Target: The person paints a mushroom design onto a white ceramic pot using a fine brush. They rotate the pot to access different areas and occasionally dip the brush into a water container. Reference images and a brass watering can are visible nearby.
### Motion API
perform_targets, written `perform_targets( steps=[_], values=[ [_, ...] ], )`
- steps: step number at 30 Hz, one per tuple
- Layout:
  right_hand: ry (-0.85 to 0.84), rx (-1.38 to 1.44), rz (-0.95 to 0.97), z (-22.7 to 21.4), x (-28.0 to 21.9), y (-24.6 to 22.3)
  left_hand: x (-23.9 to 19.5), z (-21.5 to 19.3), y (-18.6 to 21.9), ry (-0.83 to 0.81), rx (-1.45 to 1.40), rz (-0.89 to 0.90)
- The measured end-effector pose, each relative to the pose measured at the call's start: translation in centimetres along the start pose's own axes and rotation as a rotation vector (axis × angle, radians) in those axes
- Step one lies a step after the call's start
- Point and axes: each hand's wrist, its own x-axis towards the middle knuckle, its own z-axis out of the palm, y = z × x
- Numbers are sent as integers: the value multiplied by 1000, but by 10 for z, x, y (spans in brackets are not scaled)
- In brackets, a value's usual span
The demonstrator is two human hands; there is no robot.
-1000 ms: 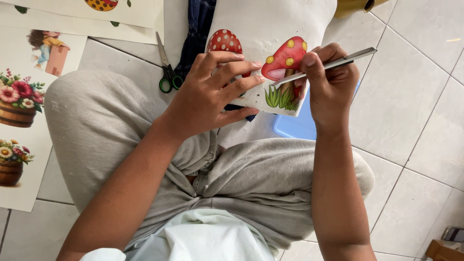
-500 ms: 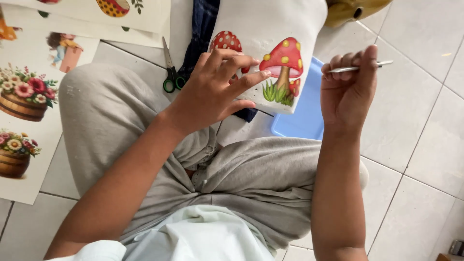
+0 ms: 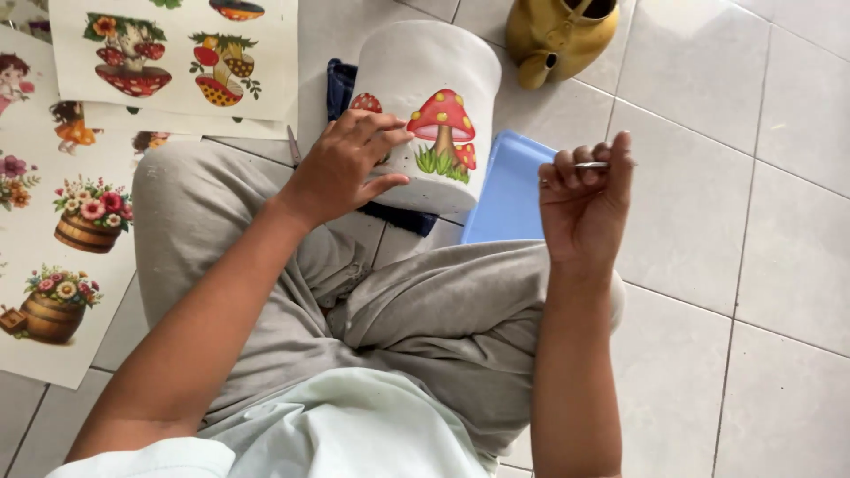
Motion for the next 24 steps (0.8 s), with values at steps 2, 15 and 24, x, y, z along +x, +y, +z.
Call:
perform_targets(
  steps=[2, 15, 24],
  values=[
    [4, -17, -25, 6, -4, 2, 3, -4, 3, -13, -3, -6],
    [224, -362, -111, -4, 3, 30, 10, 1, 14, -23, -49, -64],
    [241, -477, -127, -9, 13, 48, 7, 7, 12, 186, 121, 23]
  ],
)
